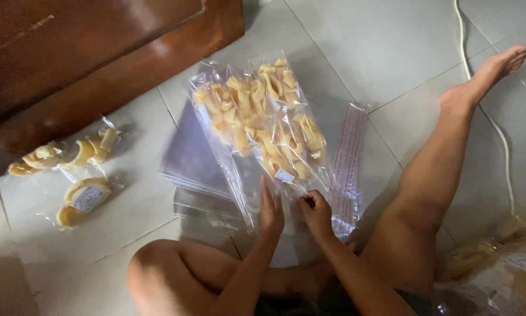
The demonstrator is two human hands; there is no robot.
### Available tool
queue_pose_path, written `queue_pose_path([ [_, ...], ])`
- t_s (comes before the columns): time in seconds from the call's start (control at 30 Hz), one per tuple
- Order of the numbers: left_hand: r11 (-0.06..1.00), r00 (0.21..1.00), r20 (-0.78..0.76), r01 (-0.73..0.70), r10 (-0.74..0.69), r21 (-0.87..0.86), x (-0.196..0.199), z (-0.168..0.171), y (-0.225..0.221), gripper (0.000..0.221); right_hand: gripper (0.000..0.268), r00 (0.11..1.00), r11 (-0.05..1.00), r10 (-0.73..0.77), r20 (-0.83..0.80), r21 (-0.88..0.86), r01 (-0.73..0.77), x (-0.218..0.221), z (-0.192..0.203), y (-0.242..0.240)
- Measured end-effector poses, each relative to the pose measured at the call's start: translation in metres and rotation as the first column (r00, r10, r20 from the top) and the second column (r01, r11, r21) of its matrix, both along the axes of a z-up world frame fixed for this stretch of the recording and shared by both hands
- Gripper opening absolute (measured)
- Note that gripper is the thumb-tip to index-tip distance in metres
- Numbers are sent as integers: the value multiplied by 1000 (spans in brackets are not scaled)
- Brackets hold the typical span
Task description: The person is sitting on the floor, picking up individual pieces of dried snacks and placing them into clear plastic bags for packaging.
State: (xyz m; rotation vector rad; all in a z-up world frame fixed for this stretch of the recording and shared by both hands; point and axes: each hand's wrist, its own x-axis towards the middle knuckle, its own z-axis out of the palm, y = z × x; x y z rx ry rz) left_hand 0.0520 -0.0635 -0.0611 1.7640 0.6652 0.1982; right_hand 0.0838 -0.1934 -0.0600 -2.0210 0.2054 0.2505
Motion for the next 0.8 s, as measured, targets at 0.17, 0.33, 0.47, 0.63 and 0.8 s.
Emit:
queue_pose_path([
  [0.17,995,995,-14,95,-95,-12,-13,33,2,67,18,984,988,151,98,-46,-147,0,33,24],
  [0.33,951,952,9,306,-306,-40,-46,23,4,55,23,970,973,222,95,-92,-214,7,24,11],
  [0.47,760,780,18,614,-625,-215,-77,59,34,47,25,958,958,285,25,21,-285,17,-2,-31],
  [0.63,663,666,475,720,-575,-206,-97,7,175,52,23,945,950,312,-101,60,-308,1,52,-60],
  [0.8,861,982,-186,132,-44,491,-91,42,340,46,15,944,945,311,-111,140,-295,-18,62,-83],
])
